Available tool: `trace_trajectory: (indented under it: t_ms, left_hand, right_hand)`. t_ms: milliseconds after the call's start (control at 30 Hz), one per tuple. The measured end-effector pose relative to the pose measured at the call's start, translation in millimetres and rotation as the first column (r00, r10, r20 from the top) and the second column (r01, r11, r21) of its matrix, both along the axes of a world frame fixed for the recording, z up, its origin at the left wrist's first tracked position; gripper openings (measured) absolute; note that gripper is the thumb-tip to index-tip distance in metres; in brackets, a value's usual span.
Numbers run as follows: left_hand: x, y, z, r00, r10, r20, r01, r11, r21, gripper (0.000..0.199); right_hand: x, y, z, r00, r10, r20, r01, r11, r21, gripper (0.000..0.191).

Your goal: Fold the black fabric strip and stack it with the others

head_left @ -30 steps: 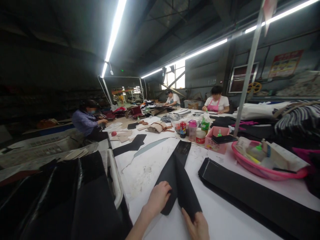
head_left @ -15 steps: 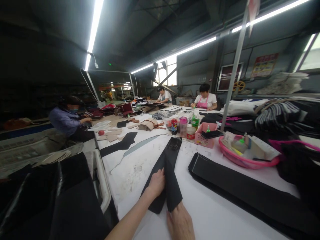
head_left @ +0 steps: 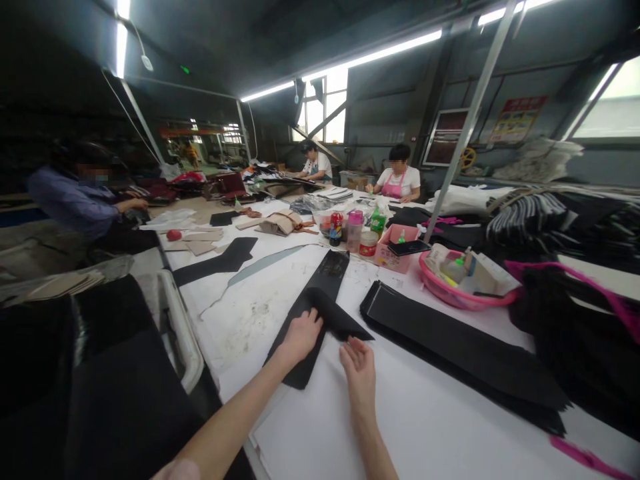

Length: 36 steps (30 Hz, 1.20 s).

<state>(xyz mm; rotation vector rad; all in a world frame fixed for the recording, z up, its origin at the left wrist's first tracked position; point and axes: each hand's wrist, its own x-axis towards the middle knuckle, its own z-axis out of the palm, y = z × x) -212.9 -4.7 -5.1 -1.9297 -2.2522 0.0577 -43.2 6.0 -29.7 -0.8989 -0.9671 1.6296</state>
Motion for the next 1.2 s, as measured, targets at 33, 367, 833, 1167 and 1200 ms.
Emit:
trace_trajectory:
  t_ms: [33,367,833,1167,1200]
  left_hand:
    - [0.4,-0.4,0.3,1.000,-0.002,-0.008,0.002,1.000,0.006,0.032]
    - [1.6,0.1,-3.6,0.999,0.002,-0.041,0.000,0.999,0.037,0.046]
    - [-17.4,17.3,9.6,0.993,-0.117,0.021,0.116,0.992,0.045,0.026]
    - [-34.9,27.3,6.8,0.986,-0.162,0.033,0.161,0.986,0.035,0.019]
    - [-37.8,32.3,6.2,0.986,-0.165,0.037,0.164,0.986,0.036,0.019]
  right_hand:
    - [-1.5,3.3,1.0,1.000,-0.019,-0.023,0.018,0.999,-0.036,0.057]
    - [-21.8,38.9,18.4,0.997,0.042,-0.072,-0.059,0.965,-0.257,0.053]
    - [-35.1,52.4,30.8,0.989,0.065,0.135,-0.065,0.998,-0.001,0.035]
    - [-55.9,72.7,32.5,0.966,0.069,0.248,-0.066,0.998,-0.020,0.049]
    - [-55.1,71.9,33.4,0.960,0.063,0.272,-0.071,0.997,0.021,0.047]
